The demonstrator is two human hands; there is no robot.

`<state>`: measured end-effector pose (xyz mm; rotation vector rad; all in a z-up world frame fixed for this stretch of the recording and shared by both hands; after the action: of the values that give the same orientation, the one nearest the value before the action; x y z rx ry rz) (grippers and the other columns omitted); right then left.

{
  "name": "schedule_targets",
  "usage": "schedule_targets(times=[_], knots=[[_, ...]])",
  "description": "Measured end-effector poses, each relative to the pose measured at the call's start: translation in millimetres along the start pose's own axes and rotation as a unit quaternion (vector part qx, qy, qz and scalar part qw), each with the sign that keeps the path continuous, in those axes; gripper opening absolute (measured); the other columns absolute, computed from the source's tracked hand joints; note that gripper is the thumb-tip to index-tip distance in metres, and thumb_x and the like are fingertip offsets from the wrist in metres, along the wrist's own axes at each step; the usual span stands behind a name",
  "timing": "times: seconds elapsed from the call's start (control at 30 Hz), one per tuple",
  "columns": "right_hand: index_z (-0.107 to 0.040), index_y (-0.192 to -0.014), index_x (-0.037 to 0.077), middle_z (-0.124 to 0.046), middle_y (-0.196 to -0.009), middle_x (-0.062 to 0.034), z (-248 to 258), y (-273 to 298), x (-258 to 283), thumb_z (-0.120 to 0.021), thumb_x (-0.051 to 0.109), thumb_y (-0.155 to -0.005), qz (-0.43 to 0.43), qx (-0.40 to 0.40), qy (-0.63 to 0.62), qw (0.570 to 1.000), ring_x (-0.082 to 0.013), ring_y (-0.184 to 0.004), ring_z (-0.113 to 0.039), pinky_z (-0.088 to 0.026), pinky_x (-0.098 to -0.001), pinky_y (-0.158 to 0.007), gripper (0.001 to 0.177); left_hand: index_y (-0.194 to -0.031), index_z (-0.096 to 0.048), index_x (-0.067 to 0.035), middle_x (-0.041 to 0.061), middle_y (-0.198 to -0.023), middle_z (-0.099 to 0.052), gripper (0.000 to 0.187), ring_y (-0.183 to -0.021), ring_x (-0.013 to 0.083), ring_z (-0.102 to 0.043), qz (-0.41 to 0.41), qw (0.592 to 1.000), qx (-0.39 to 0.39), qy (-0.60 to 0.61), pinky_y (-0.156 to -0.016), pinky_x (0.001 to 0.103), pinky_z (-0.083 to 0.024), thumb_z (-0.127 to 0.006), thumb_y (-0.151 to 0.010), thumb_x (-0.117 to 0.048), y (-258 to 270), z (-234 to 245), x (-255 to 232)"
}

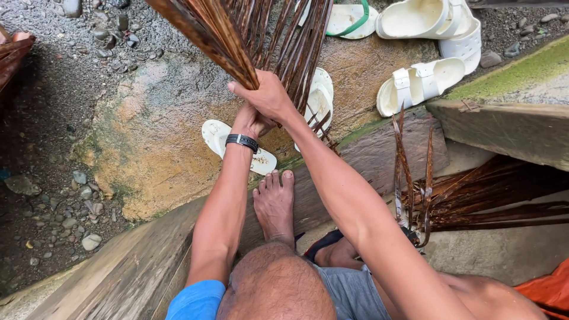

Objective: The person sits on a low wooden platform and strips the leaflets from a palm frond by hand. They pull the leaflets off the central rachis and place them into a pile, repeating the process for multiple fronds.

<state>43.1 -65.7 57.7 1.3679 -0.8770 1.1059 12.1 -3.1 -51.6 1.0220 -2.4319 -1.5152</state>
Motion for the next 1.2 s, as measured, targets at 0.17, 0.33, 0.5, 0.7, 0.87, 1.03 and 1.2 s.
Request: schedule_targets(times=[0.17,0.33,0.5,0.7,0.87,1.03,1.2], knots=[[-0.042,-0.058,0.020,-0.039,-0.053,0.0038,-3.0,6.0,-9.7,-0.072,0.047,-0.095,-0.037,-0.014,-0.017,0.999,-0.0136,-0.053,-0.041,-0.040,-0.0276,-0.057,0.055,-0.126,-0.059,-0.013,0.009,-0.102,-0.069,0.049,-0.085,0.0224,-0.073,-0.002,1.000,-0.015,-0.004,-0.083,0.041,-0.067,-0.056,-0.094,-0.050,2.4,-5.0,9.7],[-0.063,-0.059,0.015,-0.054,-0.054,-0.0023,2.4,25.1,-37.9,-0.074,0.048,-0.084,-0.141,-0.143,-0.040,0.979,-0.0157,-0.054,-0.055,-0.046,-0.0295,-0.055,0.043,-0.132,-0.057,-0.012,0.008,-0.104,-0.067,0.058,-0.086,0.0208,-0.072,-0.008,1.000,-0.024,-0.009,-0.084,0.039,-0.067,-0.051,-0.094,-0.056,4.5,-13.5,12.6],[-0.065,-0.064,0.006,-0.051,-0.053,-0.0092,14.4,66.8,-15.3,-0.064,0.036,-0.093,-0.071,-0.198,0.043,0.977,-0.0173,-0.055,-0.057,-0.044,-0.0320,-0.056,0.041,-0.139,-0.055,-0.011,0.007,-0.107,-0.064,0.071,-0.086,0.0187,-0.070,-0.017,0.999,-0.039,-0.014,-0.085,0.035,-0.067,-0.044,-0.095,-0.065,16.5,-7.0,11.0],[-0.064,-0.087,0.012,-0.063,-0.078,-0.0005,50.0,130.7,-2.5,-0.061,0.049,-0.095,-0.109,-0.317,-0.012,0.942,-0.0160,-0.073,-0.058,-0.044,-0.0379,-0.064,0.038,-0.107,-0.049,-0.021,0.008,-0.079,-0.063,0.058,-0.070,0.0250,-0.065,0.006,0.997,-0.053,0.052,-0.068,0.039,-0.063,-0.049,-0.081,-0.073,27.5,-31.9,-33.9],[-0.061,-0.075,0.011,-0.061,-0.063,-0.0003,58.4,81.8,81.4,-0.051,0.039,-0.102,0.006,-0.223,0.011,0.975,-0.0082,-0.049,-0.053,-0.046,-0.0249,-0.052,0.041,-0.134,-0.053,-0.027,0.016,-0.105,-0.068,0.065,-0.092,0.0354,-0.067,0.068,0.995,0.008,0.068,-0.079,0.046,-0.053,-0.039,-0.088,-0.071,55.7,-33.4,-16.0],[-0.066,-0.124,0.006,-0.076,-0.107,-0.0089,48.9,13.0,57.9,-0.053,0.025,-0.102,-0.069,-0.143,0.045,0.986,-0.0074,-0.072,-0.068,-0.058,-0.0167,-0.057,0.031,-0.154,-0.035,-0.024,0.013,-0.112,-0.057,0.080,-0.095,0.0261,-0.056,0.073,0.995,0.053,0.044,-0.087,0.045,-0.049,-0.044,-0.086,-0.066,56.0,-29.4,2.9],[-0.051,-0.144,0.010,-0.068,-0.140,-0.0089,14.8,-24.1,39.5,-0.051,0.020,-0.104,-0.150,-0.087,0.090,0.981,0.0001,-0.045,-0.037,-0.031,-0.0155,-0.040,0.042,-0.144,-0.051,-0.023,0.011,-0.120,-0.053,0.066,-0.106,0.0195,-0.050,0.107,0.988,0.042,0.101,-0.082,0.032,-0.045,-0.055,-0.087,-0.054,60.4,-32.9,14.8]])
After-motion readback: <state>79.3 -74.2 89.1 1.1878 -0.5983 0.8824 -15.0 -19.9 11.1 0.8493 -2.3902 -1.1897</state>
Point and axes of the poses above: each hand's wrist, its own y-axis away from the middle knuckle, its own z-axis out of the back of the hand, x = y × z, the point moved 6 cm from there along -y, towards the middle knuckle
